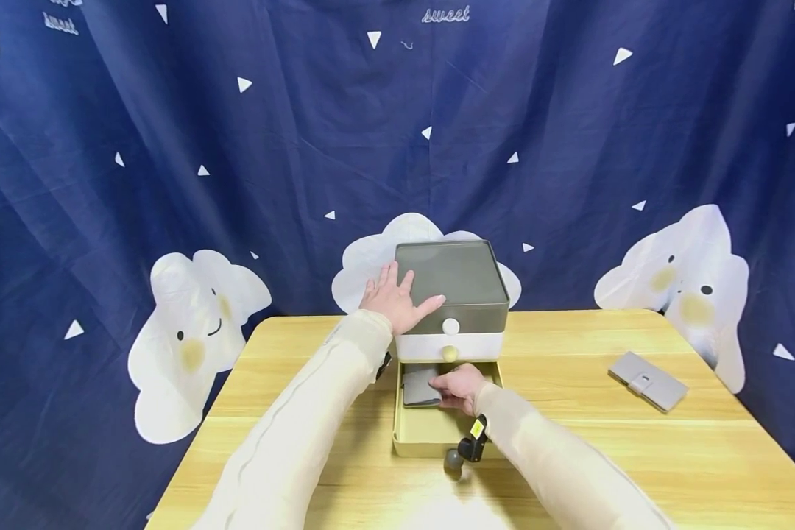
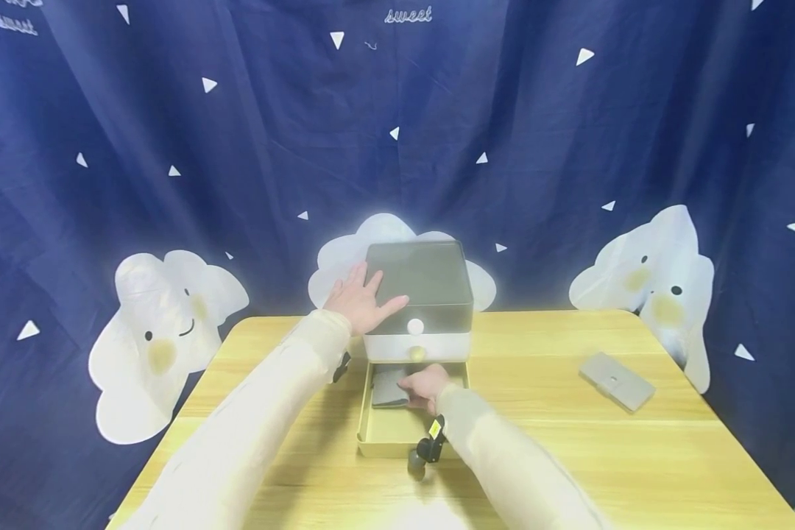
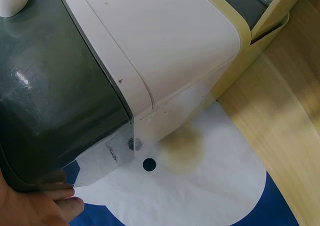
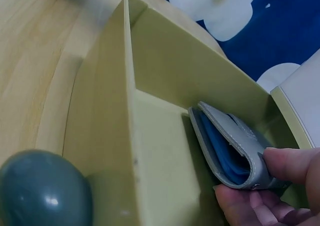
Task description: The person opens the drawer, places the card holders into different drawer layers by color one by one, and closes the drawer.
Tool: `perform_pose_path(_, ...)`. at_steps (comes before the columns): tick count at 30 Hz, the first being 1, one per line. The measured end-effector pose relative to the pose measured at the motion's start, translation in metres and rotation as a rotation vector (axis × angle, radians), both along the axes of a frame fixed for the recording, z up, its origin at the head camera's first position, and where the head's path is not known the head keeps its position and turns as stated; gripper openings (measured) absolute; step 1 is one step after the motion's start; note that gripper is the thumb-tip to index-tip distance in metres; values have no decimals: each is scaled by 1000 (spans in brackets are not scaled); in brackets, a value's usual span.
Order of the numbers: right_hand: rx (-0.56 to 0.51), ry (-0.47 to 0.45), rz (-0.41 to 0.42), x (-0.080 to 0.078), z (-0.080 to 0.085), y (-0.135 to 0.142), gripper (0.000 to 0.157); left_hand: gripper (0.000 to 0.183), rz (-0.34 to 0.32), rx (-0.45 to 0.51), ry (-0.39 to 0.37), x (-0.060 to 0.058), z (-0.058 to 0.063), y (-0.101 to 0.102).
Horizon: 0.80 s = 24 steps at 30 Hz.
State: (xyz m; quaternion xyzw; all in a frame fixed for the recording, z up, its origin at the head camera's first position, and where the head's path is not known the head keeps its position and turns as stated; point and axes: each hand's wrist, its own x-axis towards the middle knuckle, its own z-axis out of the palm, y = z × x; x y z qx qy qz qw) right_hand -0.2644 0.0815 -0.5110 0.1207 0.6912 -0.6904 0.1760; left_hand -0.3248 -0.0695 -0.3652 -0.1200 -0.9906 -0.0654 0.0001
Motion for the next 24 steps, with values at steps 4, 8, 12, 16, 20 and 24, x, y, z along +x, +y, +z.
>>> perform_pose_path(4,9,17,-25,-1,1,-2,17,112,-1,7,0,1,1,-1)
perform_pose_path(8,14,31,-38,0,3,-4,19,113,-1,11,3,0,0,-1)
perform_pose_path(12,24,40,-42,1,4,-4,21,112,0,10,5,1,2,-1)
perform_pose_path(16,38,46,-51,2,4,-4,22,109,-1,9,9,5,4,0)
perform_pose_path(20,58,51,-58,4,4,-3,23,107,-2,5,10,7,5,0)
perform_pose_path(24,98,58,-63,7,6,-1,21,106,0,8,19,8,5,0)
